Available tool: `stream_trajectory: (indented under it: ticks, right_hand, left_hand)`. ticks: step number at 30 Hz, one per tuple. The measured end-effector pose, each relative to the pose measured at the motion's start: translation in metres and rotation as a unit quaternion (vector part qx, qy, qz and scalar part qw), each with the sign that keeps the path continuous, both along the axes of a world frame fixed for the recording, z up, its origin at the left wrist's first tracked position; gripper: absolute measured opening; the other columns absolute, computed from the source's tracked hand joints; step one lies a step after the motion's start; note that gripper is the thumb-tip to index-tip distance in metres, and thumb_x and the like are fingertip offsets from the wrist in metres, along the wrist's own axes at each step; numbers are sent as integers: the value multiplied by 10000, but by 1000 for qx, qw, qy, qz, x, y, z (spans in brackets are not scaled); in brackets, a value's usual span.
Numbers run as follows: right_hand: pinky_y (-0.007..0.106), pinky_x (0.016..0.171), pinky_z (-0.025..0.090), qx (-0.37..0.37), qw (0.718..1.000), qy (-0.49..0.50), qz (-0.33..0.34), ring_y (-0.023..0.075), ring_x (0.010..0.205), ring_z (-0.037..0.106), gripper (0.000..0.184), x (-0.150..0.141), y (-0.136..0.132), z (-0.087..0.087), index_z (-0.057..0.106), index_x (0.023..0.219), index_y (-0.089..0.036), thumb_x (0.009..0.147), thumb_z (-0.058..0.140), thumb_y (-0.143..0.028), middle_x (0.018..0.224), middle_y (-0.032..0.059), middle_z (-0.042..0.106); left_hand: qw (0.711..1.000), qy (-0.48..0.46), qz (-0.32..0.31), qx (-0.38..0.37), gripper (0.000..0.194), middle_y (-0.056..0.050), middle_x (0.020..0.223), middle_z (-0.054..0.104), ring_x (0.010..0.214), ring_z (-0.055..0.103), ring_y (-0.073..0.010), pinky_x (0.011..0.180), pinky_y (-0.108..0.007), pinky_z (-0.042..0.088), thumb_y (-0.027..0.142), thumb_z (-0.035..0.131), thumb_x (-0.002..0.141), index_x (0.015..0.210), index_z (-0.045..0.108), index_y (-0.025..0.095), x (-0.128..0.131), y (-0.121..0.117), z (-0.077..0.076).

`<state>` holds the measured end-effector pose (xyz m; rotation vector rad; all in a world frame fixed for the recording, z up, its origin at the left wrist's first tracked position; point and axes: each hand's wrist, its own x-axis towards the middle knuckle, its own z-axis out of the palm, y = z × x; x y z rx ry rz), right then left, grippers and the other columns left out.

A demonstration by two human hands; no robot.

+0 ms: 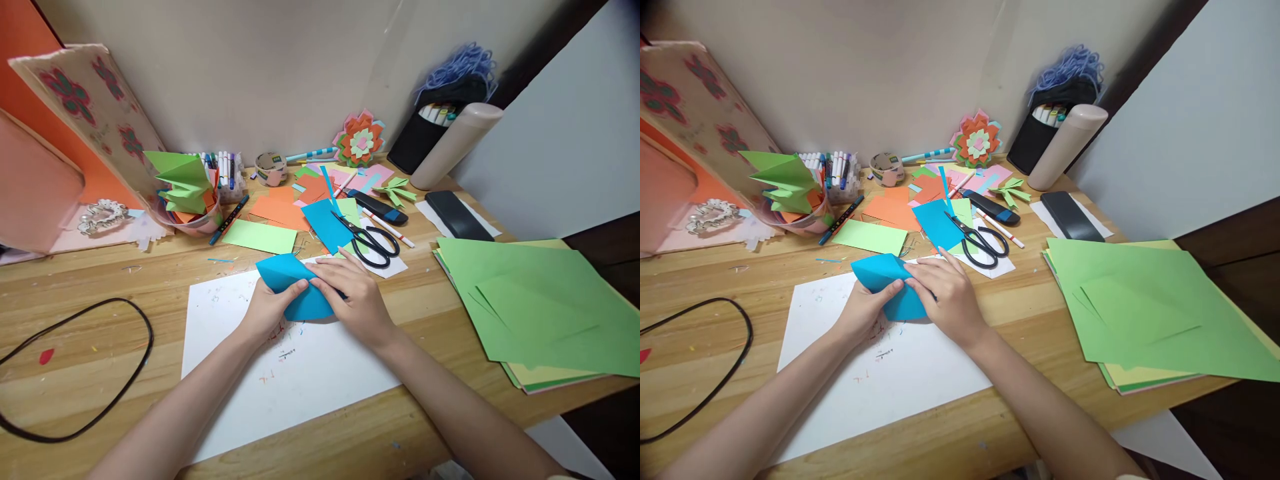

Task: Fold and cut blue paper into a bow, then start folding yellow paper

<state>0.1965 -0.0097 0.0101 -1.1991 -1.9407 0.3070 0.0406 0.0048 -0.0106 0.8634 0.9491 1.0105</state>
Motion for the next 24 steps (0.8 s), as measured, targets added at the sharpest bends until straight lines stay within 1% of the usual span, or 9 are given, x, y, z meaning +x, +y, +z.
stream_trajectory:
  ticks: [3,6,10,14,18,21,24]
  right_hand:
    - [440,1018,366,0,1000,11,3,171,928,635,258,-3,-2,-1,667,1031,-255,862,505,-148,956,18,715]
    - [420,973,411,4,999,33,-1,168,884,643,251,-5,-3,-3,683,996,-253,857,504,-143,918,20,720]
    - [413,931,444,-11,997,79,-15,177,868,649,228,-6,-4,-3,703,946,-256,841,528,-152,894,25,722]
    - [381,824,506,-44,987,149,-27,187,836,651,197,-8,-5,-4,715,887,-248,820,556,-155,851,34,719]
    - [378,775,519,-29,986,159,-33,194,805,646,182,-8,-7,-6,715,863,-243,795,573,-151,819,36,711]
    - [374,770,519,-15,986,159,-35,192,789,643,169,-8,-9,-6,710,849,-235,781,585,-144,809,37,706]
    - [365,769,521,-19,985,168,-35,193,800,643,162,-7,-8,-4,702,847,-227,781,587,-135,813,42,707]
  left_hand:
    - [999,26,19,5,275,-85,942,708,863,629,-216,804,-334,484,282,752,641,867,682,143,0,1,-3]
    - [999,35,21,3,267,-80,886,714,808,629,-205,769,-323,489,293,757,628,830,682,136,0,1,-3]
    - [998,53,22,2,263,-76,884,715,801,626,-206,751,-312,487,310,756,624,813,683,141,1,1,2]
    - [997,70,16,14,254,-68,879,714,801,623,-210,746,-312,477,314,754,624,804,683,150,2,0,8]
    - [995,90,29,12,243,-48,780,701,735,605,-195,707,-297,463,323,775,584,714,671,147,2,0,9]
    - [997,67,29,-13,249,-30,717,673,673,583,-168,660,-281,458,351,762,600,683,650,146,2,-1,8]
    - [998,37,22,-37,256,-2,630,615,594,542,-130,591,-251,448,369,737,636,642,608,148,2,-2,12]
